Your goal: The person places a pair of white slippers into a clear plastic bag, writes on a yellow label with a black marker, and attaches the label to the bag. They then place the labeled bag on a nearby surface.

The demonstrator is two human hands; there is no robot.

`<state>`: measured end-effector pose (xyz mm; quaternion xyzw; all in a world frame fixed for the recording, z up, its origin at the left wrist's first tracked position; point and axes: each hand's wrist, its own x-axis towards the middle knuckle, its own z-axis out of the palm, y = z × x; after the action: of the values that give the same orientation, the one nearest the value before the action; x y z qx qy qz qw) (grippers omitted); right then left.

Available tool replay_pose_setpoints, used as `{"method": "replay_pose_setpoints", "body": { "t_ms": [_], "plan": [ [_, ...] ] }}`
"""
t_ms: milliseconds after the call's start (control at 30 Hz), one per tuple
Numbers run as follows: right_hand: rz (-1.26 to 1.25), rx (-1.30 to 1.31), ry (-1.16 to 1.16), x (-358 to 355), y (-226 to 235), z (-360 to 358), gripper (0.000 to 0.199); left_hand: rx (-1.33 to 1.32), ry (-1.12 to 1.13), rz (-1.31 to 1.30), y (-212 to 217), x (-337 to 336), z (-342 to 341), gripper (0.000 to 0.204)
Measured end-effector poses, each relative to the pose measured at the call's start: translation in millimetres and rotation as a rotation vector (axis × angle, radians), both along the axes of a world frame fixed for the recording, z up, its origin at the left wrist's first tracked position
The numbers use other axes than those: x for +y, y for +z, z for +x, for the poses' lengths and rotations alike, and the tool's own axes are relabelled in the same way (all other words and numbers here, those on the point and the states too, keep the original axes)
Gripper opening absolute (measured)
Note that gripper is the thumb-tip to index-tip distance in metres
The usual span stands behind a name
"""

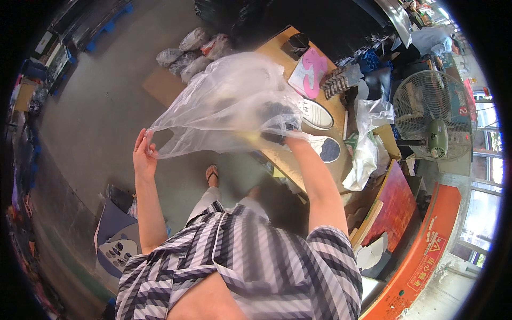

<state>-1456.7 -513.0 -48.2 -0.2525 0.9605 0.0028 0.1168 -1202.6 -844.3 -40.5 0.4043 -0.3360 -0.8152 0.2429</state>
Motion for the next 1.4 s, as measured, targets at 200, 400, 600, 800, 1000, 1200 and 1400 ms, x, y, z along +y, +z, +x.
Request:
{"method": "replay_pose_setpoints", "body": {
  "t_ms": [200,400,600,800,1000,1200,1400],
  "plan": [
    [0.097,-0.038,-0.043,-11.0,-32.1,26.3,0.065,0.043,-0.091,0.019,10.5,-15.1,-28.3,0.039],
    [0.090,-0.127,-0.003,-4.0,-13.6,66.5,0.063,0.280,-0.361,-0.122,60.5,1.3,-61.8,0.035],
    [-0.027,-0.465,0.159,82.2,60.3,78.3,0.058,0.360,-0.418,-0.260,122.2,-8.5,-124.7,0.045],
    [-0.190,-0.317,-0.138,155.9,178.9,22.2,0.038,0.558,-0.676,-0.223,222.2,-36.7,-268.6,0.046],
    [-0.348,0.278,0.429,121.7,268.0,-79.8,0.029,0.505,-0.539,-0.390,341.1,-12.8,-330.4,0.038],
    [-0.373,0.342,0.258,122.5,316.0,-56.8,0.027,0.723,-0.708,-0.419,381.0,-22.3,-270.1,0.050],
    [-0.519,-0.097,0.419,155.8,217.6,57.7,0.033,0.636,-0.838,-0.351,256.4,-5.8,-150.1,0.086]
  ]
}}
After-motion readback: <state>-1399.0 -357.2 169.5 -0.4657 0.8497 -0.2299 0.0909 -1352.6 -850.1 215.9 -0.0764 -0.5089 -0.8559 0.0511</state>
